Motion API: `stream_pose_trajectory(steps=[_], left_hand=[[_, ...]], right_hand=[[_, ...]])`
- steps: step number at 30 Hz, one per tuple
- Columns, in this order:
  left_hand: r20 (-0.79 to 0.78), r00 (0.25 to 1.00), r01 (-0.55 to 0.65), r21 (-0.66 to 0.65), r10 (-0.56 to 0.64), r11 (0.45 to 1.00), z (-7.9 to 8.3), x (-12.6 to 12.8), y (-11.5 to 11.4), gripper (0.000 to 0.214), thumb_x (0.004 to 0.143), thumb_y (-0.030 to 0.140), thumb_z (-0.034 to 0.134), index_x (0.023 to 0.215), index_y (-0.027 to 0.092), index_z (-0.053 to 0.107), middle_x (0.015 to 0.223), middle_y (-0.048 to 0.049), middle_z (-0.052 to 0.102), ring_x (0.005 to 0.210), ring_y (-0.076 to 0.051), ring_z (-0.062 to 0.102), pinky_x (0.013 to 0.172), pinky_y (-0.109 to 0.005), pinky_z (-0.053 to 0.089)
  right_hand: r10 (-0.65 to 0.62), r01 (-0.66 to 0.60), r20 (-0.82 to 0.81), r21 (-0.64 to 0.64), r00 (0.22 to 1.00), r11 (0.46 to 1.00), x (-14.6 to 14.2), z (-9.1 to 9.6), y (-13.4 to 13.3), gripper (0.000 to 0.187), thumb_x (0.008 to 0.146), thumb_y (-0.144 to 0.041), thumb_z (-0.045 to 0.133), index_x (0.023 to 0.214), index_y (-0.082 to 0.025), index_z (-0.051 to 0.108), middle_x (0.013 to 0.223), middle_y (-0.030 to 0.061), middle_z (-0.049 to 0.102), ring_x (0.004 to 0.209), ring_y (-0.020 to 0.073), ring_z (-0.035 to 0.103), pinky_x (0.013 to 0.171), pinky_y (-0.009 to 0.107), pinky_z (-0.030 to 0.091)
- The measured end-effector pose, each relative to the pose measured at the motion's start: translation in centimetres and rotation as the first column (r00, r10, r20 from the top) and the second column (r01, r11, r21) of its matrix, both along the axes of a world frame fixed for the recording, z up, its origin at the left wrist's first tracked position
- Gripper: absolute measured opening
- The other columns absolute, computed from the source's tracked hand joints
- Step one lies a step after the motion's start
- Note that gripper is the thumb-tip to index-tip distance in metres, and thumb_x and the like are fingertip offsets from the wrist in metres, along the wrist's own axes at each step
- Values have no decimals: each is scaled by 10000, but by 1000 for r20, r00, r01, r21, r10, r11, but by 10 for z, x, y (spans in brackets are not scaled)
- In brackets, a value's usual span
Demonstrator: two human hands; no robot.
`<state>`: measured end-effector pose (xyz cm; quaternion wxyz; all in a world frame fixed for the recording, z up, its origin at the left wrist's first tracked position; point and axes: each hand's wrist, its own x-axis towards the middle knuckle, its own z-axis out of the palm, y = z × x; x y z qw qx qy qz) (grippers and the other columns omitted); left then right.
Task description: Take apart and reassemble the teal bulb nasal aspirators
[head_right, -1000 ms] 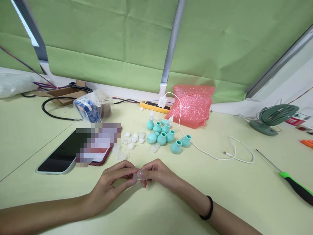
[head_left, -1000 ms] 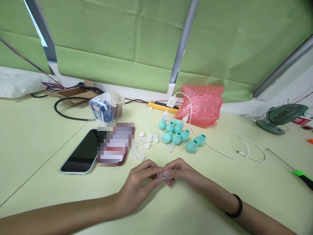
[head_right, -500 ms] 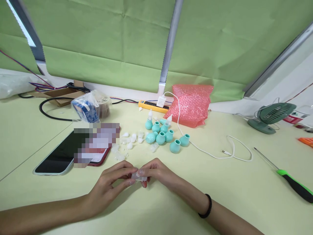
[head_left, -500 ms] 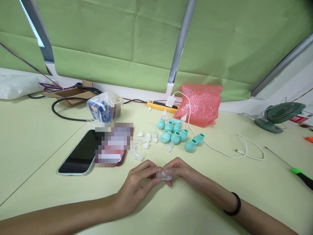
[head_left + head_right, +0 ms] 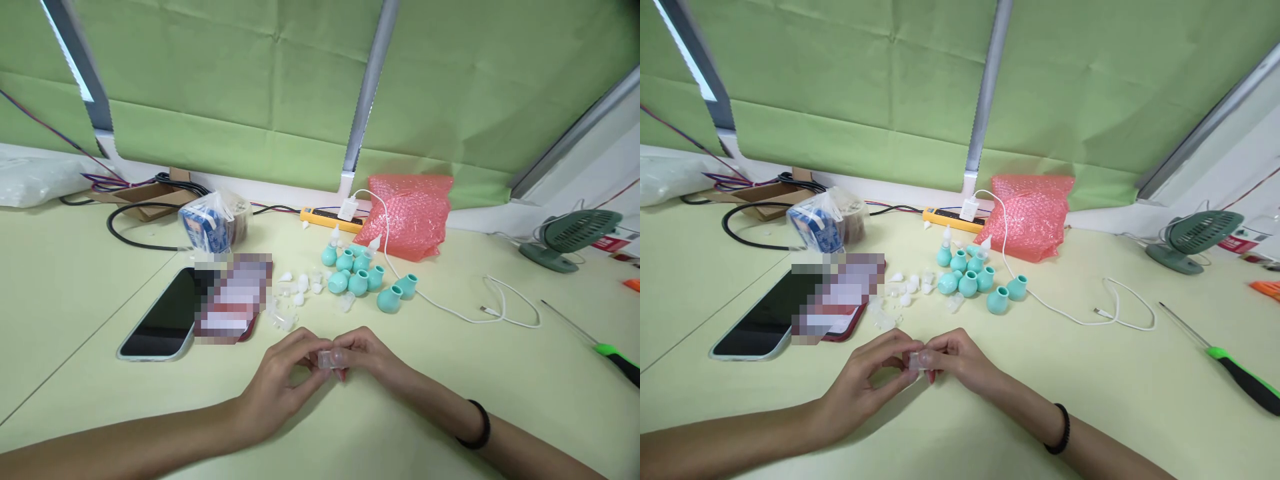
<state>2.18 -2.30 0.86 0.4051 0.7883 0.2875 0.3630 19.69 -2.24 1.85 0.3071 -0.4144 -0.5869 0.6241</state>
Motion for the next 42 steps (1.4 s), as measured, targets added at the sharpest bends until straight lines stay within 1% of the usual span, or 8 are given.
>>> stream_pose_trajectory(steps=[11,14,16,18,21,28,34,42], left_hand=[[-21,1000,-4,25,5,1000,3,1,1,191,808,193,473,946,192,605,829,-50,552,773,-154,528,694,-281,451],[28,994,-109,-26,109,994,-1,0,4,187,795,207,498,960,186,582,900,-52,582,831,-165,538,734,-289,456],[46,984,-168,-94,173,981,-4,0,6,186,782,220,516,954,187,579,930,-42,601,834,-163,553,739,-285,468],[32,979,-193,-156,200,969,-7,1,7,192,769,226,529,949,182,579,933,-36,614,810,-159,567,742,-286,477],[14,981,-186,-197,193,963,-9,1,7,188,757,217,534,933,171,578,911,-34,619,803,-158,571,744,-288,482],[62,984,-153,-212,170,965,-9,2,7,177,754,202,530,921,162,573,892,-38,607,806,-153,563,741,-276,483],[60,983,-156,-219,173,963,-7,2,7,174,758,207,525,919,167,577,898,-28,609,819,-150,562,745,-266,478],[80,978,-171,-219,192,961,-7,1,7,181,766,220,529,934,176,576,930,-28,603,846,-151,556,743,-250,471]], right_hand=[[-25,22,32,82,999,996,-3,-6,-3,386,737,-441,509,543,-115,580,482,-4,481,479,94,425,490,229,342],[-215,176,83,333,973,926,1,-9,-4,315,785,-390,457,713,-128,616,615,32,547,559,126,480,528,252,390],[-416,232,121,677,901,698,11,-9,2,203,769,-311,499,850,-154,597,711,48,560,630,147,497,566,274,406],[-616,128,89,946,782,298,26,-6,13,170,722,-246,554,871,-169,578,728,56,550,680,170,496,597,300,405],[-816,-190,47,979,576,-78,52,-1,31,161,691,-231,573,835,-161,580,740,73,540,695,185,478,582,298,384],[-947,-507,284,844,151,172,68,-2,45,168,754,-251,475,722,-136,593,675,79,554,673,196,455,569,302,301],[-902,-528,338,835,267,156,73,-10,48,201,781,-84,414,693,-130,589,624,58,546,607,152,462,509,257,297],[-769,-482,269,874,579,-57,64,-12,27,164,789,-74,463,847,-175,579,728,57,591,644,138,512,590,275,402]])
